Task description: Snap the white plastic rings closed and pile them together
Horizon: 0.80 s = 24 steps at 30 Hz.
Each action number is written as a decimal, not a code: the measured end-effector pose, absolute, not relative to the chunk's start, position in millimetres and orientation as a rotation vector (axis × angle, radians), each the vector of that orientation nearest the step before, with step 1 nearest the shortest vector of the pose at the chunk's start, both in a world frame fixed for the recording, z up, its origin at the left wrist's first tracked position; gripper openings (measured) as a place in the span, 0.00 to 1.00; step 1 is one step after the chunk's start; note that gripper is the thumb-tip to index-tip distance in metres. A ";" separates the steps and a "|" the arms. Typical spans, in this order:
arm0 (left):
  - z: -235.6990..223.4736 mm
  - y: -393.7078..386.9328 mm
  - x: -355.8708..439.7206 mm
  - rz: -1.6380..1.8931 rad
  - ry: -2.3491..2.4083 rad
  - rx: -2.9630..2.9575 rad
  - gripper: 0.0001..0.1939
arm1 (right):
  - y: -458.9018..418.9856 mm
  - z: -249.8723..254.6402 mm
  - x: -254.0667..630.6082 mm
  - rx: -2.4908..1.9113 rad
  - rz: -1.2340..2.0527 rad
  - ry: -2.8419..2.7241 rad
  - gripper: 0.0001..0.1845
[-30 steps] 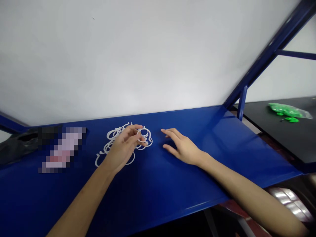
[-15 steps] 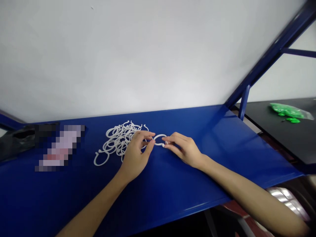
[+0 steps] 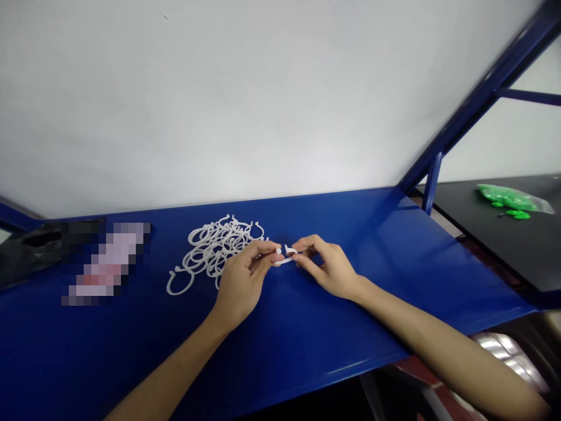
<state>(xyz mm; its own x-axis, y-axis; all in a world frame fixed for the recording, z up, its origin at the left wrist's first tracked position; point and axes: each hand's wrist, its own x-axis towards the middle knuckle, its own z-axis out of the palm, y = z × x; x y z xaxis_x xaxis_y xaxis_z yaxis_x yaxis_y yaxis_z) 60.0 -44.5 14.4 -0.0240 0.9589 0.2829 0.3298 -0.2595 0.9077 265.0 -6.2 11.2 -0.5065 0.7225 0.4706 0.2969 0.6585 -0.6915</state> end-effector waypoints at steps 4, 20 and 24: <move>12.4 -44.6 59.5 1.273 1.364 1.542 0.07 | -7.7 10.1 263.5 -0.728 0.698 -2.125 0.10; 11.5 -49.6 62.4 1.185 1.477 2.066 0.06 | -6.1 7.8 263.9 -0.554 0.314 -2.326 0.11; 18.7 -34.6 39.7 1.038 1.513 2.343 0.10 | 12.5 7.1 273.8 -0.691 0.287 -2.253 0.11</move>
<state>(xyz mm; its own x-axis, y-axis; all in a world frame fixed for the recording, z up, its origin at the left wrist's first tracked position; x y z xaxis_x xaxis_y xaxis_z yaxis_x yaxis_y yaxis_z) 39.7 -34.6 18.7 0.2446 0.8526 0.4618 0.7376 -0.4728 0.4821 273.8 12.5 7.1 -0.5739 0.5589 0.5986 0.3908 0.8292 -0.3996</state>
